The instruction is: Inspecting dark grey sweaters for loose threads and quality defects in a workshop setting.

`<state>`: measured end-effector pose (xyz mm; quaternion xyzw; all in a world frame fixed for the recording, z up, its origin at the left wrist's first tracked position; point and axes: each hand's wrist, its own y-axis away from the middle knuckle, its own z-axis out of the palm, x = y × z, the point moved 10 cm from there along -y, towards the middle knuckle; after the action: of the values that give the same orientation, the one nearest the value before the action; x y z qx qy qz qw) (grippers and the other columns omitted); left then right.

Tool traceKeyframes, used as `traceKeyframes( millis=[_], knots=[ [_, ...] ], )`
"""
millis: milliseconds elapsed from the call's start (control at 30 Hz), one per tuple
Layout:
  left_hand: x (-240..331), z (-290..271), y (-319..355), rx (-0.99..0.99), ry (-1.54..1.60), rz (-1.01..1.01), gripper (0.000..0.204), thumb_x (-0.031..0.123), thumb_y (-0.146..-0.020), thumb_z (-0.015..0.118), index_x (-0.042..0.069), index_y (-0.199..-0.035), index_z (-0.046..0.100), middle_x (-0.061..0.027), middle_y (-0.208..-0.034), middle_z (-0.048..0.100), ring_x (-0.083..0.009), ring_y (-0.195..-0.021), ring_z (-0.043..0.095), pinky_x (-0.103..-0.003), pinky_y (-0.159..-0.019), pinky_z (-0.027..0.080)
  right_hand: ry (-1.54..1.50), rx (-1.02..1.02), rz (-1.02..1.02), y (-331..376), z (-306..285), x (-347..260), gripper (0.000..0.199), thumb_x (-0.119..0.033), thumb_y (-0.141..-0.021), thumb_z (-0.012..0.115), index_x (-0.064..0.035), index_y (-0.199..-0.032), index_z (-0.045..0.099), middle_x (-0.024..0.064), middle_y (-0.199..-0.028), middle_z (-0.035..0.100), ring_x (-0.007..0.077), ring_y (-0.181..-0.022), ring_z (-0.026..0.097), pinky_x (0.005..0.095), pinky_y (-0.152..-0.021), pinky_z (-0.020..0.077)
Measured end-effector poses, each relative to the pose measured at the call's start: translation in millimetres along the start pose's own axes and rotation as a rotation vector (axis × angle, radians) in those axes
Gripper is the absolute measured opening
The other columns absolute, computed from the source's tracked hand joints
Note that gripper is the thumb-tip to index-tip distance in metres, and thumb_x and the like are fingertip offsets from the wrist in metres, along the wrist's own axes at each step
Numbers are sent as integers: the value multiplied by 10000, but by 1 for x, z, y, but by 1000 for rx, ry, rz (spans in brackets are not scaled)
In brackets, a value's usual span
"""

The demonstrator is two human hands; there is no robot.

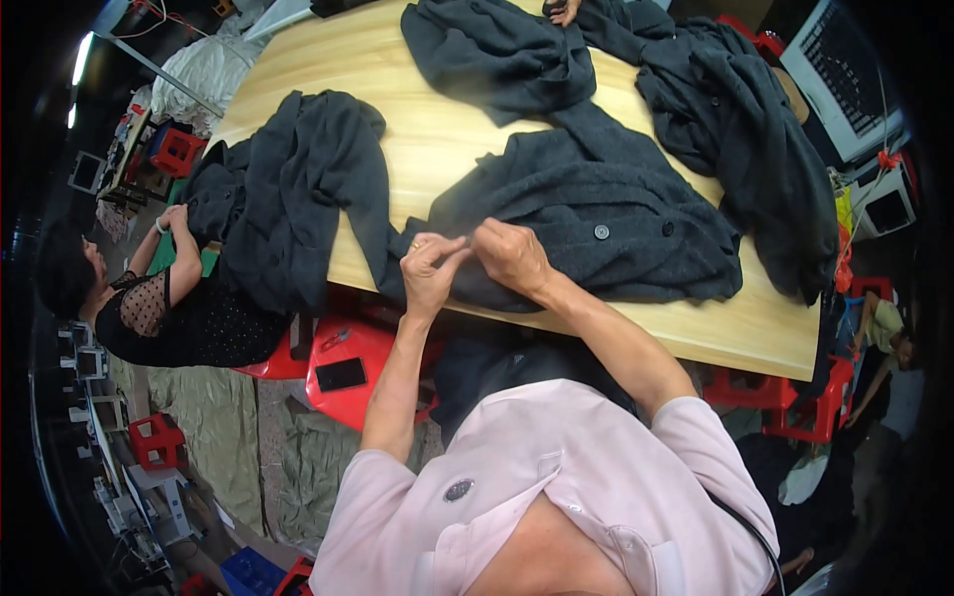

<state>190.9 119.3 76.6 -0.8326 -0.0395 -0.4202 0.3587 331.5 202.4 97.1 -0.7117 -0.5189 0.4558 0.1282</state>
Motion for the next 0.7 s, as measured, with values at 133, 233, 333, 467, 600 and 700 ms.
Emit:
traceKeyframes(
  millis=[133, 233, 333, 467, 600, 700],
  knots=[
    [3, 2, 9, 71, -58, 30, 239, -66, -801, 931, 27, -1010, 863, -100, -889, 787, -237, -870, 722, -360, -813, 575, -66, 9, 91, 2, 2, 8, 134, -9, -932, 730, -35, -900, 603, 177, -837, 648, 434, -769, 691, 515, -656, 549],
    [9, 4, 9, 100, -98, 43, 222, -98, -824, 888, 36, -987, 818, -103, -904, 764, -278, -900, 725, -383, -823, 579, -53, 4, 110, 6, 2, 7, 139, -9, -934, 729, -37, -899, 598, 178, -845, 657, 432, -773, 697, 510, -662, 554],
    [31, 8, 9, 63, -225, 226, 263, -137, -823, 830, 45, -1007, 781, -100, -928, 752, -319, -956, 728, -409, -887, 572, -21, -6, 90, 6, 4, -1, 114, -7, -929, 730, -45, -922, 623, 170, -891, 680, 422, -791, 709, 495, -665, 568],
    [43, 4, 14, -36, -491, 455, 247, -20, -863, 770, 77, -1090, 769, -58, -959, 723, -263, -1010, 723, -431, -926, 525, 3, 14, 28, 3, -6, -14, 124, -32, -903, 775, -56, -959, 666, 131, -954, 710, 381, -852, 731, 474, -733, 586],
    [39, 2, 20, -283, -574, 479, 264, 75, -887, 703, 100, -1144, 759, -46, -1022, 717, -241, -1041, 716, -430, -966, 513, 275, 95, 31, 15, -55, -20, 209, -89, -847, 882, -68, -993, 735, 78, -1060, 760, 301, -988, 745, 418, -860, 572],
    [44, 5, 15, -385, -552, 439, 198, 140, -949, 763, 91, -1141, 753, -68, -995, 701, -260, -1040, 707, -438, -965, 514, 336, 25, 125, 35, -77, 9, 163, -118, -858, 882, -75, -961, 763, 64, -1062, 774, 287, -964, 732, 423, -830, 548]
  ],
)
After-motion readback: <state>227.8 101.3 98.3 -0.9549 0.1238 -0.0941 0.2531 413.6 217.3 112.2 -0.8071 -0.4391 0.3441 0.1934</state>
